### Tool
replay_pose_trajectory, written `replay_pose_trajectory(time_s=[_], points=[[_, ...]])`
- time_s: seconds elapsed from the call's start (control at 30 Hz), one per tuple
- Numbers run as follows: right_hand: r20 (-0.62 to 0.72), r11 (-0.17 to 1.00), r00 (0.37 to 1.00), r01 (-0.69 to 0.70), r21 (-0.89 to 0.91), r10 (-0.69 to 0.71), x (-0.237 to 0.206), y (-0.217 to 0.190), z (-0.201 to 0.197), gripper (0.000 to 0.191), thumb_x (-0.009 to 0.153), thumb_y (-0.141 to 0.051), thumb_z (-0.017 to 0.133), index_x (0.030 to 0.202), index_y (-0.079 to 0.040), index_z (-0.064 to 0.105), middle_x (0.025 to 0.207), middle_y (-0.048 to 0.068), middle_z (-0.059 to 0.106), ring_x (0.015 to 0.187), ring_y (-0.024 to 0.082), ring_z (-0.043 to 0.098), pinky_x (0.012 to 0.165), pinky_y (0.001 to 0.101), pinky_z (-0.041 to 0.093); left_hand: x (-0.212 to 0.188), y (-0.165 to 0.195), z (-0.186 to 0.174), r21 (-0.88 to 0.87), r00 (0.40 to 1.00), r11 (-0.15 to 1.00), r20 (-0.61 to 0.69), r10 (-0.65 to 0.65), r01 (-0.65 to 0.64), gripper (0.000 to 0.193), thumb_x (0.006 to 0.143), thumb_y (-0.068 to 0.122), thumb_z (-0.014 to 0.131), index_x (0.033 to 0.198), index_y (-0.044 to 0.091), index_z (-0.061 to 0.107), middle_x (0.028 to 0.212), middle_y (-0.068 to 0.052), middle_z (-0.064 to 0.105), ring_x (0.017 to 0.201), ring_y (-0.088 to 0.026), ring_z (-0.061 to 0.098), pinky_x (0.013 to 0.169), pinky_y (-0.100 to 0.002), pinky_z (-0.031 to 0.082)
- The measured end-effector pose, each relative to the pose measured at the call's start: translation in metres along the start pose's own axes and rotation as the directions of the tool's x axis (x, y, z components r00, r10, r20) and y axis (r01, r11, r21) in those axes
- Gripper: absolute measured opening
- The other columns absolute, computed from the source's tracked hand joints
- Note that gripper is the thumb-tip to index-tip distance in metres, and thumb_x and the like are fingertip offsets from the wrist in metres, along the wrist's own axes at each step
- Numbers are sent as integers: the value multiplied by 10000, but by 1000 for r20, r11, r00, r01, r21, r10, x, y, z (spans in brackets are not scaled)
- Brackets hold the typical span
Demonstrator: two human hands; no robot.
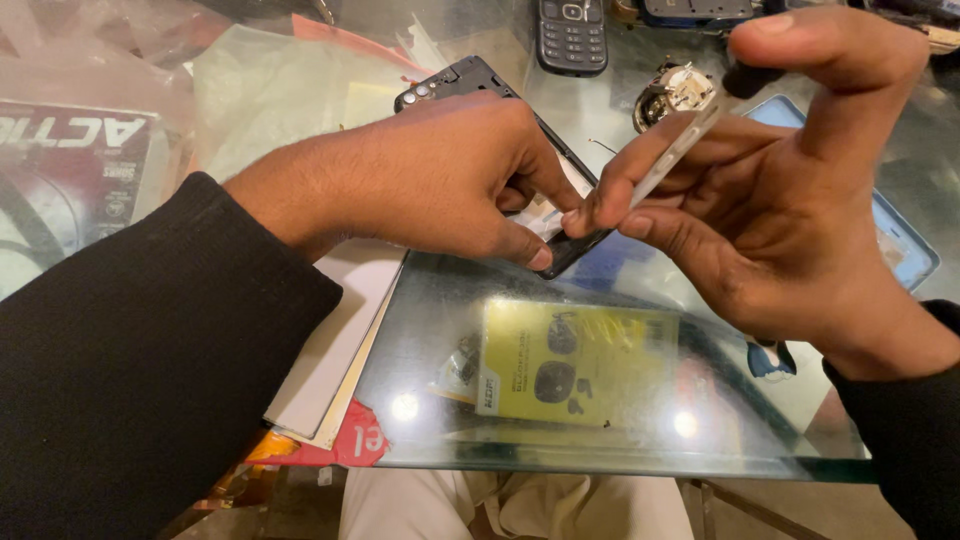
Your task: The person uses a small screwdriver to remove screws from a disassembled mobile phone chassis on a glass workbench. They then place the screws into a magnetic holder and continue to unscrew additional fasteners from the device.
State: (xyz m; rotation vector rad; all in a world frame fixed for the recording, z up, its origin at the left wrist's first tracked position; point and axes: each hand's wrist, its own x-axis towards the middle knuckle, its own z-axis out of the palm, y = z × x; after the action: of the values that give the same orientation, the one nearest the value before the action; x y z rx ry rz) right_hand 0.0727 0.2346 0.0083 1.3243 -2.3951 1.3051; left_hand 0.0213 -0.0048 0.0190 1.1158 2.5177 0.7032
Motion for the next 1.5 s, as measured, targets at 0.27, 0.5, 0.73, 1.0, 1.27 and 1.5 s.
replay_pose_trajectory(time_s=[0.27, 0.5, 0.73, 1.0, 1.27, 1.5], points=[[-45, 979, 992, 113, -171, -122, 3, 1, -2, 864, 884, 38, 783, 1431, -209, 161, 1170, 197, 560, 976, 254, 738, 776, 330, 635, 1, -1, 1, 25, 998, 999, 44, -36, 35, 500, 726, 306, 866, 1217, 312, 777, 519, 12, 514, 479, -142, 523, 496, -363, 411], [-12, 995, 999, 49, -81, -50, -4, 3, -6, 809, 961, 99, 713, 1472, -190, 156, 1120, 163, 622, 981, 260, 779, 814, 330, 654, 1, -1, 1, 9, 1000, 1000, 10, -2, 2, 514, 672, 289, 869, 1180, 278, 791, 493, 22, 515, 465, -132, 540, 488, -354, 416], [-47, 958, 978, 189, -216, -203, -5, 12, -3, 999, 898, 50, 814, 1580, -229, 140, 1242, 214, 567, 995, 257, 748, 858, 333, 640, 1, 2, 1, 33, 994, 995, 43, -101, 99, 497, 708, 312, 859, 1195, 321, 761, 508, 33, 502, 492, -121, 543, 513, -347, 418], [1, 993, 997, 80, -88, -80, -10, 5, -1, 967, 943, 142, 692, 1569, -206, 41, 1201, 167, 624, 1031, 278, 754, 907, 369, 644, 1, -4, 1, 33, 998, 998, -12, 57, -57, 485, 687, 294, 883, 1163, 292, 794, 541, 32, 523, 512, -121, 551, 512, -342, 433], [-82, 959, 980, 160, -235, -184, -7, 12, 5, 1002, 887, 104, 795, 1518, -146, 58, 1324, 260, 472, 1068, 302, 725, 832, 354, 631, 0, 0, 1, 32, 999, 999, 20, -37, 36, 508, 697, 315, 875, 1195, 345, 779, 548, -3, 547, 534, -153, 575, 533, -360, 437], [42, 982, 986, 166, -91, -162, 0, -3, 3, 893, 918, 223, 638, 1505, -183, 101, 1241, 201, 552, 1052, 283, 780, 833, 356, 661, 0, 1, -2, 24, 1000, 1000, 0, -13, 13, 477, 658, 280, 869, 1130, 306, 805, 516, 4, 548, 485, -150, 568, 503, -362, 434]])
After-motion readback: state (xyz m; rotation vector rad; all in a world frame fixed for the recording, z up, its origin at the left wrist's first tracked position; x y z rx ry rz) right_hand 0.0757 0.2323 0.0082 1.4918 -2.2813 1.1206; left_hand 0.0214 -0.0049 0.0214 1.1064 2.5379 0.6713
